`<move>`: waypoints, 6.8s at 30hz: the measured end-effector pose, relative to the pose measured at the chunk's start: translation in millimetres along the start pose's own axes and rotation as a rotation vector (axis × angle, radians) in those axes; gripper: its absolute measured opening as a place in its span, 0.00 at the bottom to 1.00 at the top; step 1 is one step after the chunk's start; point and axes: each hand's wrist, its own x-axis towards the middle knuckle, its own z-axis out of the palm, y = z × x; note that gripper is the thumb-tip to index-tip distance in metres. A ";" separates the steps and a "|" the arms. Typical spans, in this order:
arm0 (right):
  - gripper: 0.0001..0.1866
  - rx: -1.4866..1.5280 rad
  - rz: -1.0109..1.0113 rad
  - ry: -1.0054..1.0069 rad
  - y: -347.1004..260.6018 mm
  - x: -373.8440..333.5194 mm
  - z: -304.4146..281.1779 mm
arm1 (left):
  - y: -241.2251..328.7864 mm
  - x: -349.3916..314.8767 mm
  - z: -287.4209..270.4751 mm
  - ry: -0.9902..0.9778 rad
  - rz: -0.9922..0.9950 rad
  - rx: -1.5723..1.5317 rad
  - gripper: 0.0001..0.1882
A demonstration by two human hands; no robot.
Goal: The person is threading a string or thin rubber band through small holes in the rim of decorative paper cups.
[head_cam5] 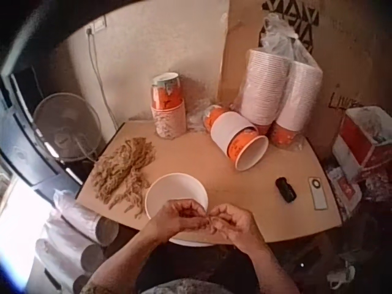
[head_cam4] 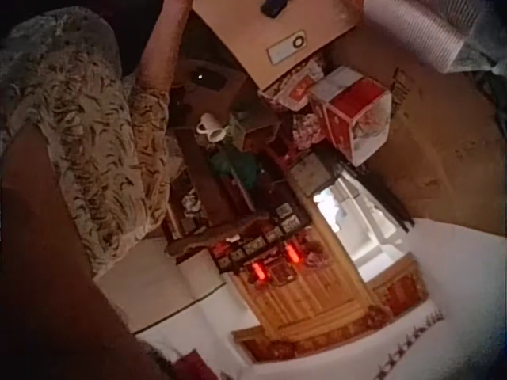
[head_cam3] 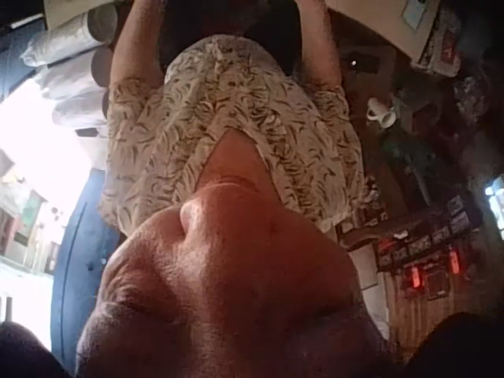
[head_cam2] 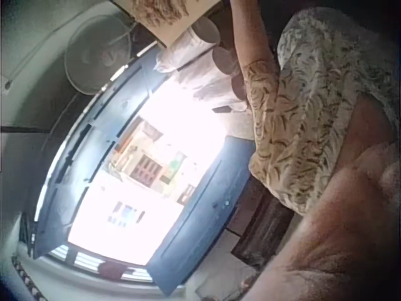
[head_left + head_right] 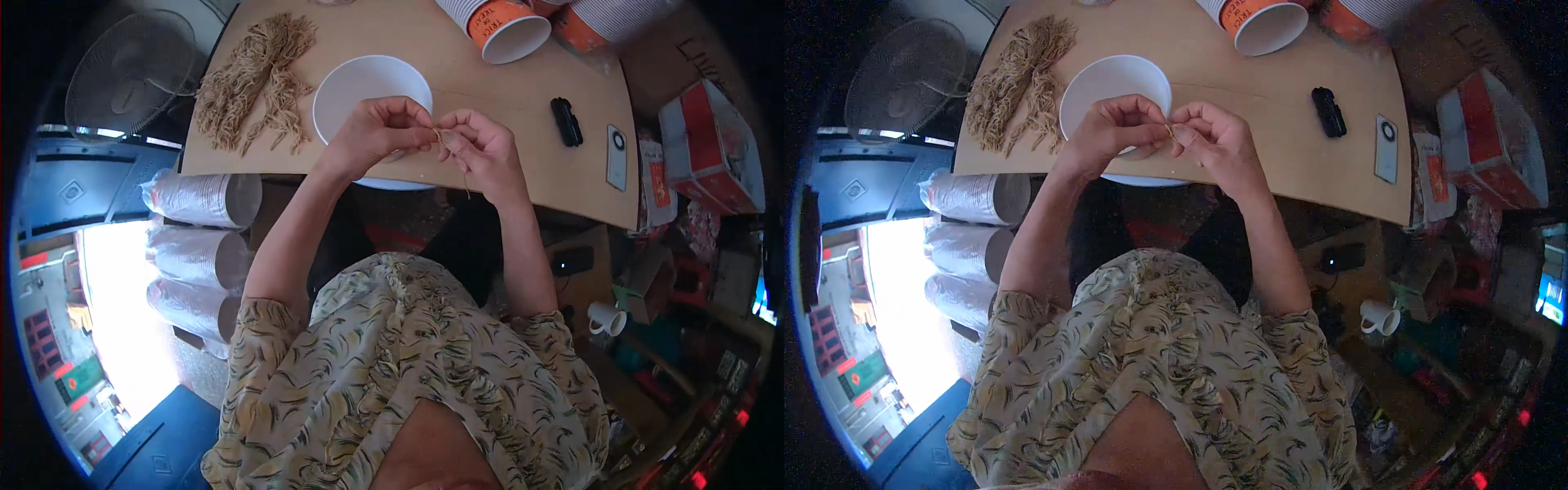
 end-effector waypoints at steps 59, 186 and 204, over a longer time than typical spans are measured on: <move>0.08 0.111 -0.007 0.373 7.8 -22.9 28.8 | 11.0 -21.8 -4.5 -0.112 0.044 0.191 0.19; 0.04 -0.355 -0.152 0.039 14.6 -65.1 66.8 | -2.3 -111.8 -9.3 0.094 0.227 0.584 0.04; 0.07 -0.667 -0.761 0.474 59.9 -21.3 105.1 | -5.2 -71.4 -42.7 0.357 0.467 1.053 0.06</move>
